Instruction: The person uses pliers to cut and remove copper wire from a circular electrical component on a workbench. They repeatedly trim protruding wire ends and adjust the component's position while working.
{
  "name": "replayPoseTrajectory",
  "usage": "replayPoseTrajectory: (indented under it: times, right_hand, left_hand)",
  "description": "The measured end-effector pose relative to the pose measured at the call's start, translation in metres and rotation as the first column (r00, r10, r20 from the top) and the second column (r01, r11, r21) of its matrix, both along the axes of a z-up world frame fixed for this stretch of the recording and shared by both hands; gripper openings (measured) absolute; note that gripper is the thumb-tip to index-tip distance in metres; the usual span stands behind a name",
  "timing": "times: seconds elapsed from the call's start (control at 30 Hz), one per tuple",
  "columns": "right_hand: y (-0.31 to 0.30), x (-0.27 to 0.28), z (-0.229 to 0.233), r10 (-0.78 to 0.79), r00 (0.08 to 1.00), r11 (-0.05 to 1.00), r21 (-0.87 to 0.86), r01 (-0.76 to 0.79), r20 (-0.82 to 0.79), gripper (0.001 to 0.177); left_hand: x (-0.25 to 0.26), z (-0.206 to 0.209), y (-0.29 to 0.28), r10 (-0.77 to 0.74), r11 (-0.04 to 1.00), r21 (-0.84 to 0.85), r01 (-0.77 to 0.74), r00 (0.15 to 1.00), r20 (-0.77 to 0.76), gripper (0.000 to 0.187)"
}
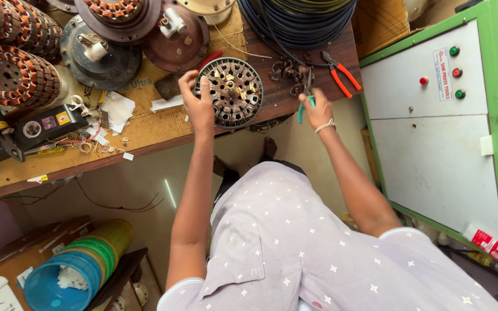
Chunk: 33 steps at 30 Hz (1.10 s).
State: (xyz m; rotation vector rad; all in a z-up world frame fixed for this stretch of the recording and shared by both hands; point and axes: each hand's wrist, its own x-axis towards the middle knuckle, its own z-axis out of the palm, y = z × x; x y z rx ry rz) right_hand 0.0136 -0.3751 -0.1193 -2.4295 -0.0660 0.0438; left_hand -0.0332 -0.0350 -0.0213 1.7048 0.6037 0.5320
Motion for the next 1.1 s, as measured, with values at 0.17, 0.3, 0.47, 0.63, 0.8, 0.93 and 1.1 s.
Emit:
replayPoseTrajectory:
  times: [0.17,0.3,0.47,0.63,0.8,0.93,1.1]
  right_hand:
    - [0.012,-0.022,0.07,-0.064,0.991,0.964,0.25,0.093,-0.119,0.041]
    - [0.035,-0.068,0.145,0.159,0.955,0.936,0.347,-0.064,-0.252,0.037]
    - [0.09,-0.078,0.2,0.342,0.931,0.911,0.287,-0.296,-0.125,0.036]
    - [0.114,-0.072,0.226,0.333,0.925,0.939,-0.021,-0.342,-0.184,0.033]
    - [0.13,-0.082,0.225,0.27,0.954,0.956,-0.08,-0.282,-0.134,0.037]
    - [0.122,-0.077,0.206,0.343,0.929,0.939,-0.042,-0.34,0.136,0.05]
    - [0.105,-0.06,0.154,0.455,0.819,0.885,0.07,-0.461,-0.35,0.046]
  left_hand:
    - [0.022,0.021,0.028,-0.313,0.936,0.155,0.316,0.949,-0.047,0.03]
    - [0.032,0.034,0.036,-0.434,0.878,0.208,0.431,0.9,-0.03,0.03]
    - [0.044,0.041,0.032,-0.508,0.861,-0.007,0.508,0.859,-0.072,0.019]
    - [0.042,0.03,0.039,-0.537,0.843,-0.027,0.537,0.839,-0.088,0.019]
    - [0.049,0.02,0.042,-0.561,0.827,0.022,0.562,0.827,-0.013,0.018]
    - [0.045,0.013,0.039,-0.518,0.854,0.028,0.52,0.853,-0.06,0.018]
    - [0.044,0.013,0.036,-0.492,0.87,0.0,0.492,0.87,-0.018,0.018]
